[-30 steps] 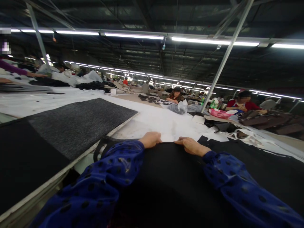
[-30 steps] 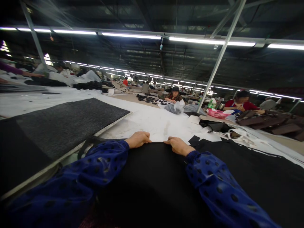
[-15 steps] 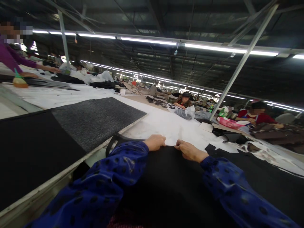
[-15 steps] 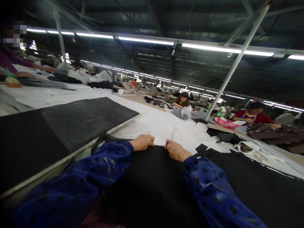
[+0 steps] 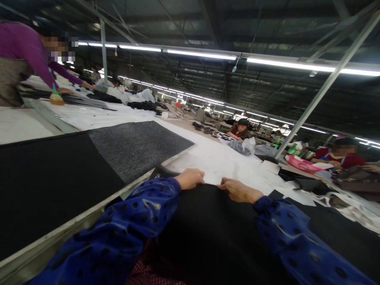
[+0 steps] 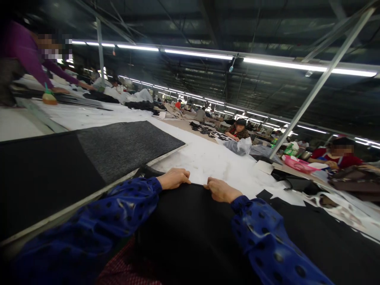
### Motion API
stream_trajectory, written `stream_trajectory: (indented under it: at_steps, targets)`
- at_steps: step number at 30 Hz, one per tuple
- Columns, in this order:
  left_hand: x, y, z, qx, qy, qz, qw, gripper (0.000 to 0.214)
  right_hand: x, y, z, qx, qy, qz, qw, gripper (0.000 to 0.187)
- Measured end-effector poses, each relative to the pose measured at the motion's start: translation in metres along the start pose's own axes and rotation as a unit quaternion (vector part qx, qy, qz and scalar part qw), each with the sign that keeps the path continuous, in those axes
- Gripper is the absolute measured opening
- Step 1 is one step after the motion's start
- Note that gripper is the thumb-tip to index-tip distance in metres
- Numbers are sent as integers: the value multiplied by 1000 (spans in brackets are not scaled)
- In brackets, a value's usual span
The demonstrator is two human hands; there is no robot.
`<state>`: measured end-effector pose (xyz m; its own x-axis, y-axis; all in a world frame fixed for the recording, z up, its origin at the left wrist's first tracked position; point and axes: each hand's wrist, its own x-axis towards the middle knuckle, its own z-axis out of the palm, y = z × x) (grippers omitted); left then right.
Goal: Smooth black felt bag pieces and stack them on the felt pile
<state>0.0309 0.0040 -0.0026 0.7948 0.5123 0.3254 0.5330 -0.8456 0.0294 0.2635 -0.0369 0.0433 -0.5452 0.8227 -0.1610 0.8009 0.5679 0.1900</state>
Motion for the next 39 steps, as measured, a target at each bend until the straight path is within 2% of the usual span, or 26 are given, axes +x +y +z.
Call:
stream_trajectory:
  at_steps: [3,6,12,17,20,25,27,29,31,32,34,35,39]
  targets:
    - [-5,-6,-3,5,1,-13,1000,36,2,-5,-1,-19,-33,-20,999,55]
    - [-21,-15,-10,6,10,-21,1000,36,4,-9,-3,-39,-36,-24,998,64]
    - [-54,-30,-15,4,47,-32,998,37,16,-13,-10,-28,-57,-20,998,58]
    - [-58,-30,-14,9,62,-27,998,34,26,-27,-22,-33,-81,-35,996,56]
    - [-59,-28,-15,9,63,-34,997,34,34,-43,-29,-61,-107,-20,992,64]
    - [-62,-30,-13,-2,69,-61,996,34,44,-65,-32,-97,-120,18,988,56]
    - [-62,-30,-11,-3,69,-77,995,31,42,-55,-29,-68,-105,4,992,55]
    - [-61,-31,-10,-1,66,-92,994,28,32,-28,-22,-4,-78,-18,997,54]
    - [-60,-31,-8,-2,68,-104,992,26,14,9,-11,60,-52,21,997,57]
    - [-59,-31,-7,-6,71,-108,992,25,3,28,-4,85,-48,76,992,62]
    - [-58,-32,-6,-14,75,-111,991,24,-21,57,11,145,-60,189,969,71]
    - [-58,-33,-6,-18,76,-110,991,23,-33,66,17,188,-67,222,954,72]
    - [-60,-34,-8,-30,76,-112,990,19,-67,69,24,360,-54,234,901,55]
